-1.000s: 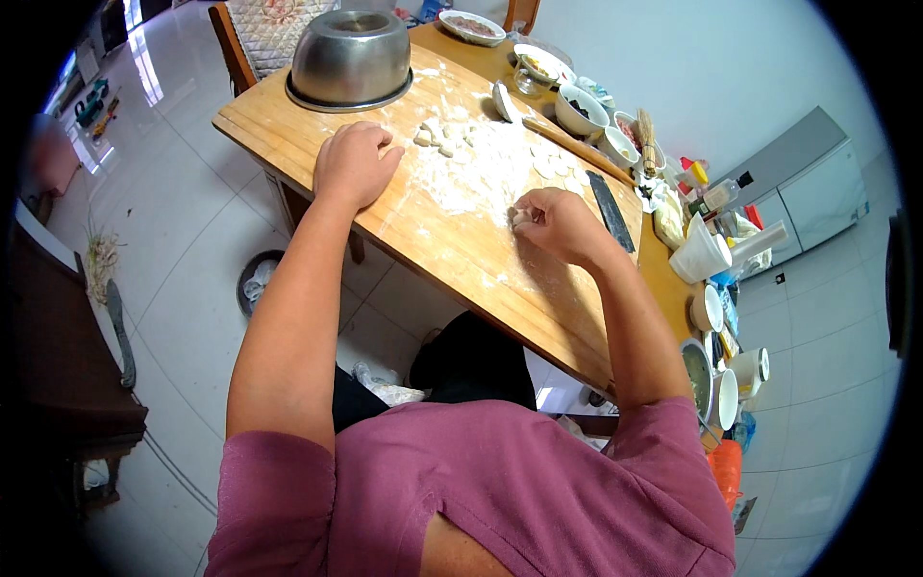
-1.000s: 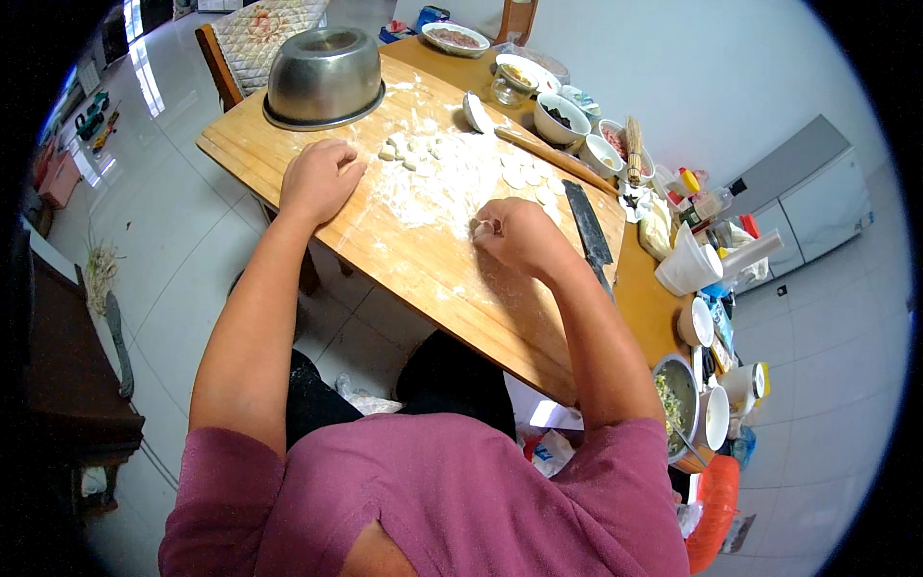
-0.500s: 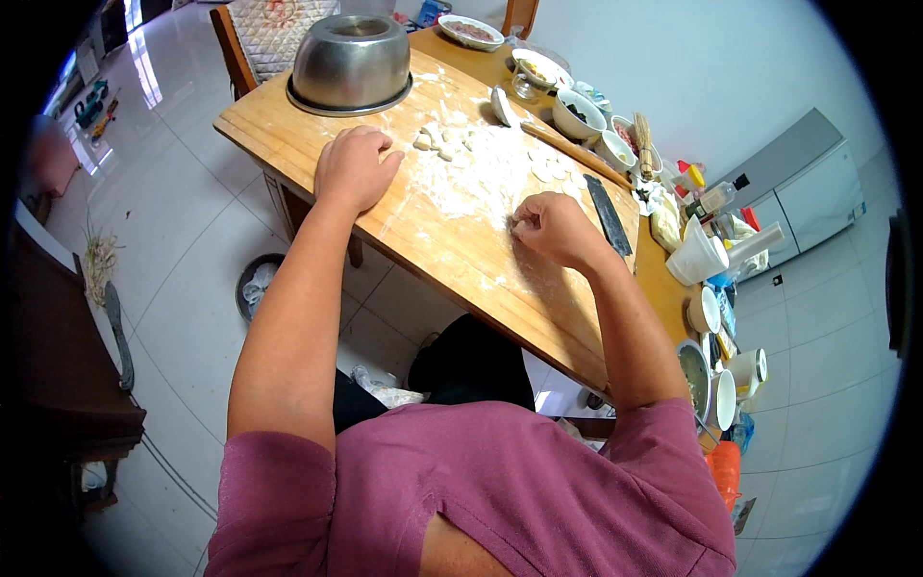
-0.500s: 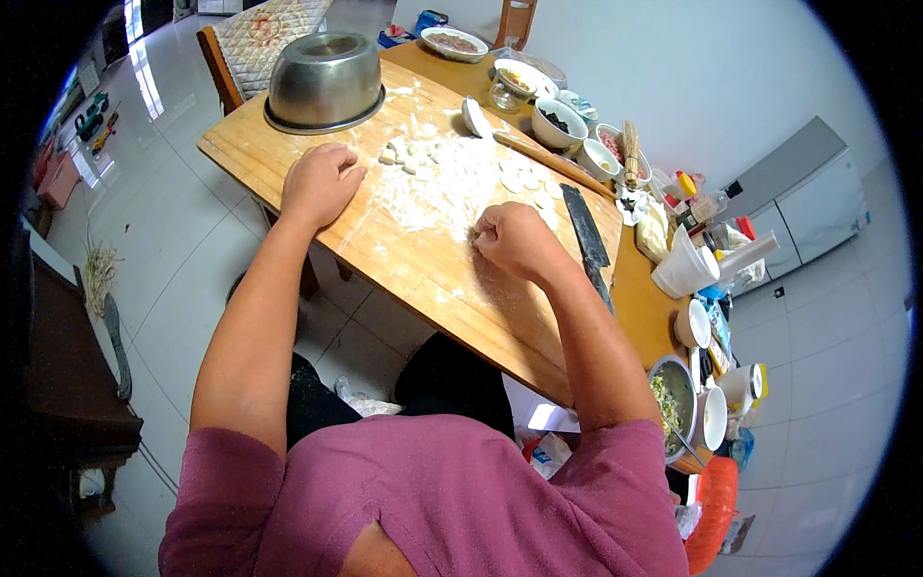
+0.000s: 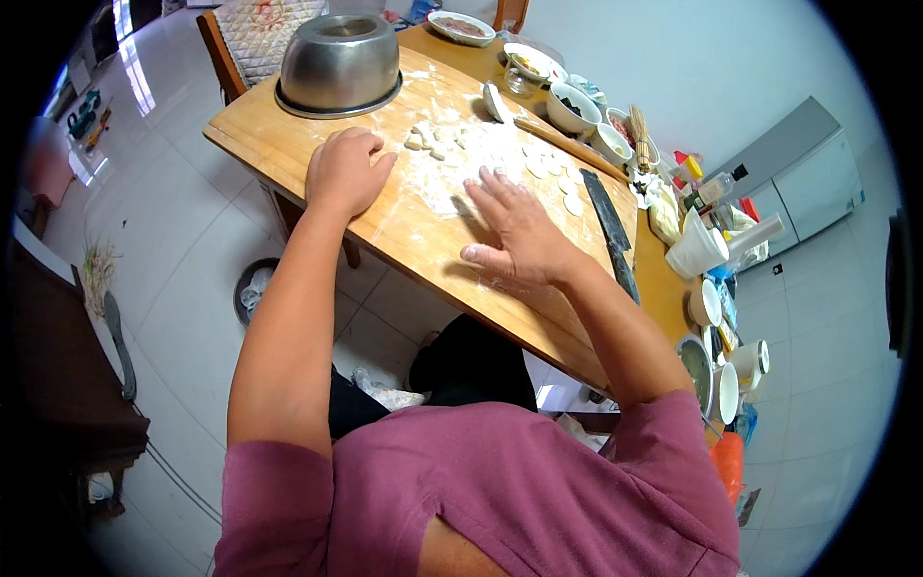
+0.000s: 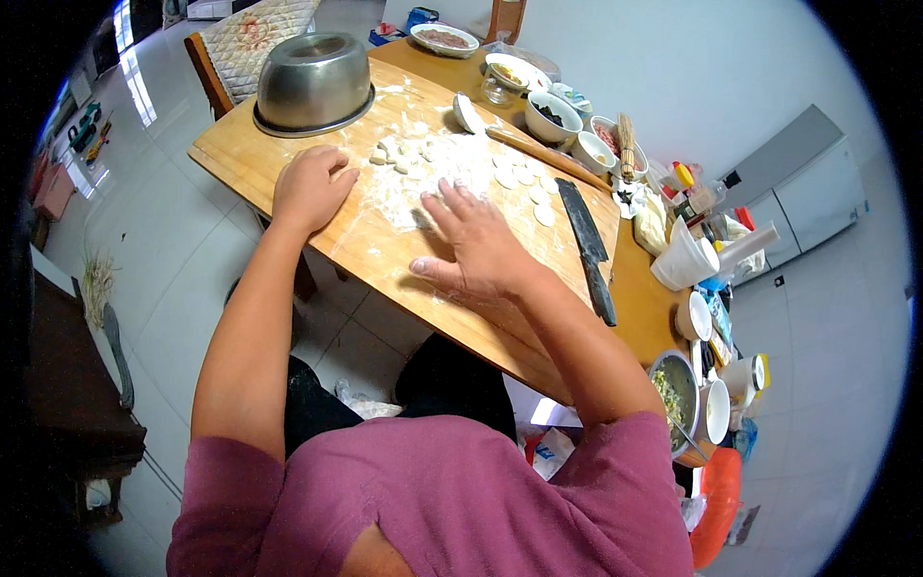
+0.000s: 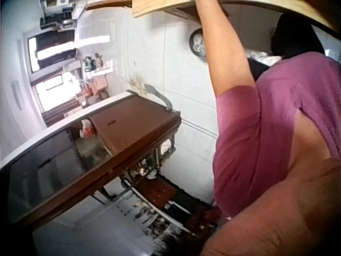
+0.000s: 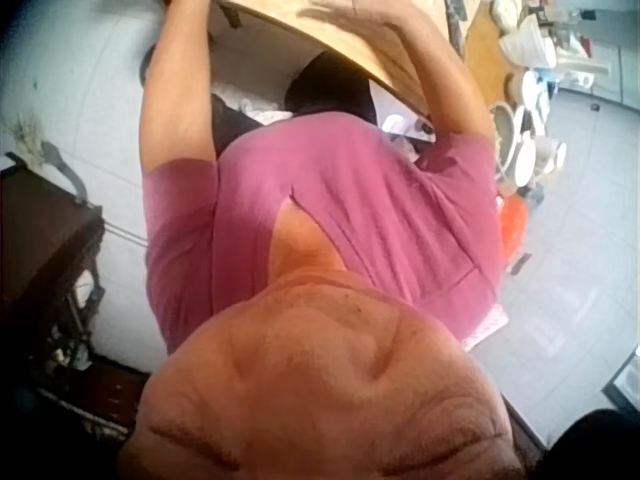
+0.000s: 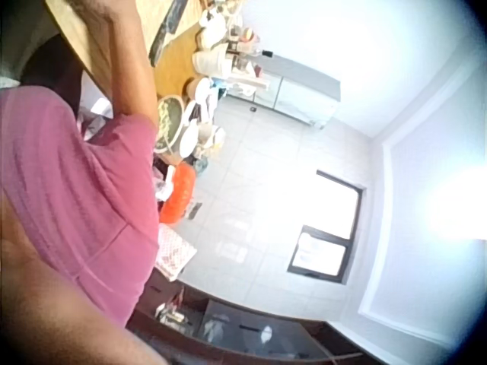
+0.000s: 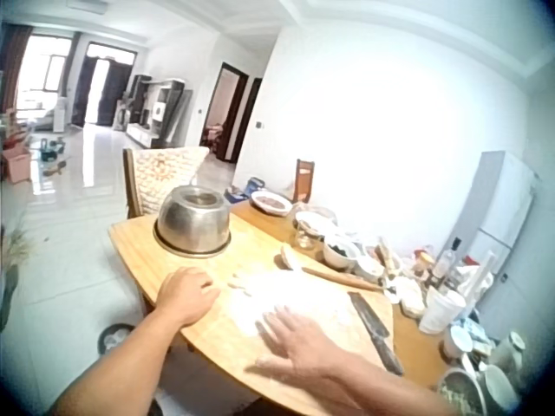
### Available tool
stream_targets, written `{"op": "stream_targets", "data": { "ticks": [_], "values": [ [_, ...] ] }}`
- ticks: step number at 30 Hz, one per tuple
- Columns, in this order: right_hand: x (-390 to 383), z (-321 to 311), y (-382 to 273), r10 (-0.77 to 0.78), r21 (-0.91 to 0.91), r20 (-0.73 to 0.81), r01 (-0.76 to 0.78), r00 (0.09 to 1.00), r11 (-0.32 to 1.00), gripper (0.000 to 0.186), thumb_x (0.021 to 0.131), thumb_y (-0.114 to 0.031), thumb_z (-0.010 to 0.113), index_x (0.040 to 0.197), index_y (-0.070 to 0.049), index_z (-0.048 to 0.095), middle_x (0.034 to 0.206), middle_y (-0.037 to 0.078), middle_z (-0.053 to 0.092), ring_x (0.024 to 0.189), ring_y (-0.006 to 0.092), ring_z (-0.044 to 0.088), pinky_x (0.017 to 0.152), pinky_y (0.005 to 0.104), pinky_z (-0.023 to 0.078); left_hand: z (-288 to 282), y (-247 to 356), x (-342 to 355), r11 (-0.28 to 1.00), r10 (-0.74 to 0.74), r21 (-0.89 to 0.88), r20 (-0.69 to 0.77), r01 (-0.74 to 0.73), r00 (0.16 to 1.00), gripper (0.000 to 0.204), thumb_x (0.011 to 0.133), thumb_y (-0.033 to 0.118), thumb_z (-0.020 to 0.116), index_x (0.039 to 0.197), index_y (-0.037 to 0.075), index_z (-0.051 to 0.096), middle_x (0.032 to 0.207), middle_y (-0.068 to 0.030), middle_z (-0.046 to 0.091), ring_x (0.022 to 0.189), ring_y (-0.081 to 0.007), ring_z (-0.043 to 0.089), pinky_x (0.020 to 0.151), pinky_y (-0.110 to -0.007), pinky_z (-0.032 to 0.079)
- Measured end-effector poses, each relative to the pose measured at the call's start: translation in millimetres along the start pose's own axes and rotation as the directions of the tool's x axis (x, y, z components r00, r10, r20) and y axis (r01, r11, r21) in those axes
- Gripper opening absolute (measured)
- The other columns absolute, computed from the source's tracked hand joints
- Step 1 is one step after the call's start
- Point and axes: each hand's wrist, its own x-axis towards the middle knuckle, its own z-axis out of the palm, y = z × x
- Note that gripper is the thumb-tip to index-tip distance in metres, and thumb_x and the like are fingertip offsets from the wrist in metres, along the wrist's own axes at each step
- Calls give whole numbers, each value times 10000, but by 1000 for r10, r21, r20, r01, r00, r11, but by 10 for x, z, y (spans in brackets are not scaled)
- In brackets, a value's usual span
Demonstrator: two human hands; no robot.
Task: The person rolls a long dough log on a floured wooden board, cuts it into small pieces with a knife, then rolls each piece into a ball and flattens it into a small disc. The discs are arranged on the board.
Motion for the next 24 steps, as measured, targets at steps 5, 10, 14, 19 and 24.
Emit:
{"op": "stream_targets", "data": {
  "ticks": [5,10,14,19,24],
  "values": [
    [-98,127,-68,39,-62,66,-35,997,997,1027,953,-803,493,1662,-70,365,1723,258,294,1615,428,238,1310,542,172,29,-3,-41,998,29,54,-27,-28,999,329,936,323,725,1079,30,765,1173,-137,742,1145,-345,663,998,-453,525],
    [-2,255,-21,131,67,15,-132,991,989,1004,967,-776,478,1658,-56,365,1727,239,304,1610,419,255,1303,550,176,33,-19,-75,998,31,61,2,-31,1000,358,930,334,734,1136,41,761,1218,-128,736,1191,-336,647,1035,-452,505],
    [115,167,156,256,437,82,-265,963,860,907,1035,-703,442,1659,-49,361,1728,240,304,1613,398,263,1300,496,211,7,-4,-47,999,19,44,9,-19,1000,354,932,332,733,1136,44,763,1218,-124,734,1195,-332,645,1034,-454,504],
    [258,-47,519,336,695,-139,-150,932,703,778,1104,-592,408,1656,-45,360,1713,257,320,1610,400,266,1309,414,215,95,-42,5,998,48,31,-36,-47,998,340,933,321,729,1116,36,761,1196,-131,736,1170,-343,655,1009,-462,516],
    [424,115,278,101,311,-242,-21,965,950,779,1099,-573,370,1694,-79,278,1744,265,233,1636,421,171,1327,494,136,41,-30,-8,999,34,29,-12,-33,999,330,938,319,724,1101,35,760,1175,-130,735,1162,-344,653,1003,-462,515]
  ]
}}
